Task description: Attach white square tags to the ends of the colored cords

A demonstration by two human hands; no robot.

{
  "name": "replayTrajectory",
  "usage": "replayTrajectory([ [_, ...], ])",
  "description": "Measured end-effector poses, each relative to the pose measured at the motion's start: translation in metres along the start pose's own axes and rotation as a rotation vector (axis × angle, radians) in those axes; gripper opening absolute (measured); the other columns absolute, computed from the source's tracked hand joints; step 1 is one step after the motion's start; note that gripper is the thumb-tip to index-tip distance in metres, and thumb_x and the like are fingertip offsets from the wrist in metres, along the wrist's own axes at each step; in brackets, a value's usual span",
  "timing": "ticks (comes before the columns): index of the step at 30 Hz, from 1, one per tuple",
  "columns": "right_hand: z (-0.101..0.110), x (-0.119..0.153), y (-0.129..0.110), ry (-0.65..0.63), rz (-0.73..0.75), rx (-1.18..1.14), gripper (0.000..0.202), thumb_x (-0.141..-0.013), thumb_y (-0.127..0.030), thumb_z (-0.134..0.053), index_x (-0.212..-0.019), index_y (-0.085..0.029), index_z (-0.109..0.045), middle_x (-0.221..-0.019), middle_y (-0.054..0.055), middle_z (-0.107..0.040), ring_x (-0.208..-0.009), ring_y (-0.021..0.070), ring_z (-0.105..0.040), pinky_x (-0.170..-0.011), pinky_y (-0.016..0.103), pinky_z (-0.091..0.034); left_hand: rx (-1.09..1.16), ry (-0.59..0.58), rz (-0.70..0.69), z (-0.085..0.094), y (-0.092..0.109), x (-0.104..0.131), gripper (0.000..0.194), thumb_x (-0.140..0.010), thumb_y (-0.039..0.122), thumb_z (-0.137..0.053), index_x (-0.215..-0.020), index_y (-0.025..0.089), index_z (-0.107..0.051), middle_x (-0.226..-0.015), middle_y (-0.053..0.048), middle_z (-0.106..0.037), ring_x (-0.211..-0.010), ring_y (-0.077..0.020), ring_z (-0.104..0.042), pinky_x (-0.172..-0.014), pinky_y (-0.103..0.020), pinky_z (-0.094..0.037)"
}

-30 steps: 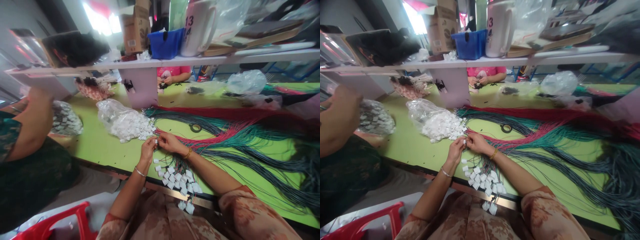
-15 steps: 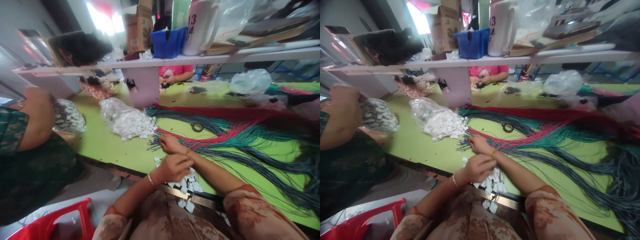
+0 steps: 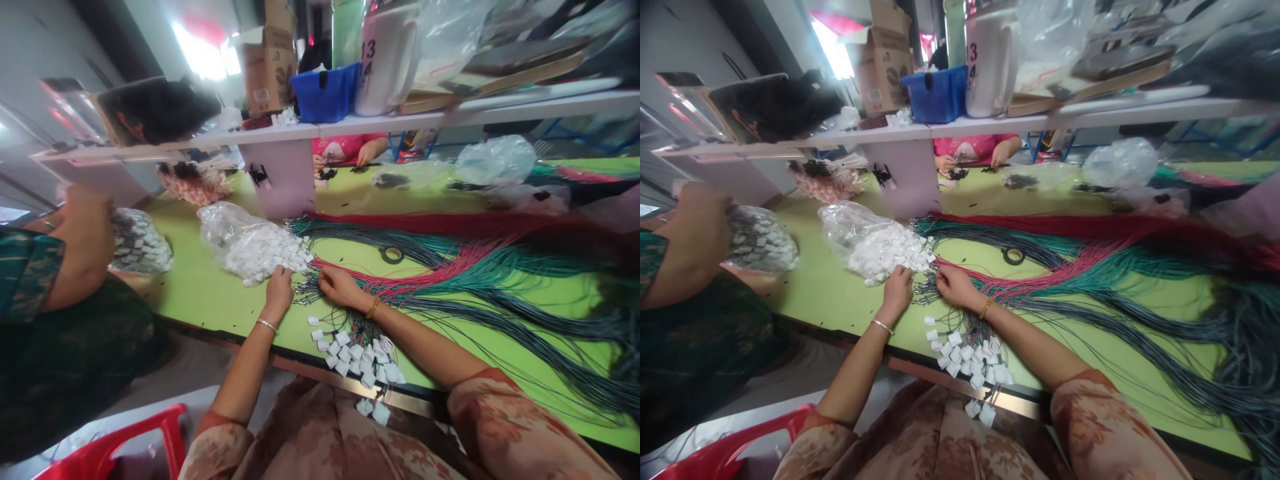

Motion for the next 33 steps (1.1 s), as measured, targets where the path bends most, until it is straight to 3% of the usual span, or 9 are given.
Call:
replayTrajectory([
  [4, 0.001, -0.007, -0.003, 0.046, 0.025, -0.235, 0.006, -0.079, -0.019, -0.049, -0.077, -0.016, -0.055, -0.068, -0.001, -0.054, -0.061, 0.0107, -0.044, -0.06, 0.021, -0.034, 0.002, -0.017, -0.017, 0.003, -0.003, 0.004, 0.021, -0.087, 0.01, -0.043, -0.092, 0.018, -0.062, -0.096, -0.011, -0.059, -0.092, -0.0235, -0.053, -0.074, -0.033, -0.038],
  [7, -0.003, -0.011, -0.004, 0.042, 0.009, -0.366, 0.007, -0.078, -0.021, -0.05, -0.076, -0.016, -0.055, -0.066, -0.002, -0.053, -0.06, 0.01, -0.043, -0.059, 0.021, -0.034, 0.152, 0.035, 0.017, 0.01, -0.008, 0.006, 0.016, -0.085, 0.014, -0.048, -0.092, 0.017, -0.061, -0.093, -0.011, -0.061, -0.093, -0.0244, -0.053, -0.08, -0.035, -0.04],
  [11, -0.008, -0.013, 0.001, 0.035, -0.049, -0.457, 0.01, -0.076, -0.024, -0.051, -0.073, -0.016, -0.055, -0.064, -0.003, -0.052, -0.059, 0.0096, -0.042, -0.058, 0.021, -0.034, 0.808, 0.146, 0.233, 0.013, -0.011, 0.007, 0.02, -0.084, 0.026, -0.054, -0.1, 0.016, -0.062, -0.084, -0.007, -0.061, -0.076, -0.0181, -0.055, -0.072, -0.031, -0.043],
  [14, -0.009, -0.013, 0.005, 0.037, -0.064, -0.463, 0.013, -0.076, -0.026, -0.051, -0.069, -0.016, -0.054, -0.063, -0.003, -0.051, -0.059, 0.0095, -0.041, -0.058, 0.021, -0.033, 1.39, -0.018, 0.422, 0.004, 0.0, 0.005, 0.027, -0.077, 0.033, -0.064, -0.096, 0.014, -0.065, -0.067, -0.001, -0.056, -0.059, -0.0113, -0.05, -0.06, -0.025, -0.041],
  [17, -0.006, -0.013, 0.007, 0.035, -0.071, -0.466, 0.017, -0.077, -0.028, -0.05, -0.068, -0.015, -0.053, -0.062, -0.003, -0.05, -0.058, 0.009, -0.039, -0.057, 0.021, -0.032, 1.67, -0.167, 0.476, 0.002, 0.019, 0.003, 0.028, -0.069, 0.031, -0.074, -0.088, 0.013, -0.067, -0.069, -0.001, -0.058, -0.057, -0.0078, -0.05, -0.055, -0.021, -0.04],
  [23, 0.003, -0.01, 0.007, 0.002, -0.089, -0.494, 0.021, -0.078, -0.033, -0.049, -0.065, -0.016, -0.05, -0.058, -0.004, -0.043, -0.057, 0.0088, -0.036, -0.053, 0.021, -0.028, 1.838, -0.203, 0.474, 0.002, 0.041, 0.0, 0.025, -0.064, 0.026, -0.079, -0.078, 0.014, -0.062, -0.073, -0.001, -0.06, -0.057, -0.0055, -0.051, -0.053, -0.017, -0.041],
  [33, -0.002, -0.011, 0.007, -0.033, -0.117, -0.482, 0.026, -0.078, -0.036, -0.05, -0.062, -0.017, -0.046, -0.056, -0.005, -0.042, -0.054, 0.008, -0.034, -0.051, 0.021, -0.026, 1.8, -0.142, 0.442, -0.006, 0.046, 0.003, 0.034, -0.059, 0.034, -0.083, -0.076, 0.014, -0.061, -0.072, 0.0, -0.06, -0.058, -0.0053, -0.05, -0.053, -0.018, -0.039],
])
Point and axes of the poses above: each hand's wrist, its own x-axis away from the middle knuckle, its own z-axis out of the back of the hand, y = z × x, the point moved 3 cm from there along -x, towards the middle knuckle
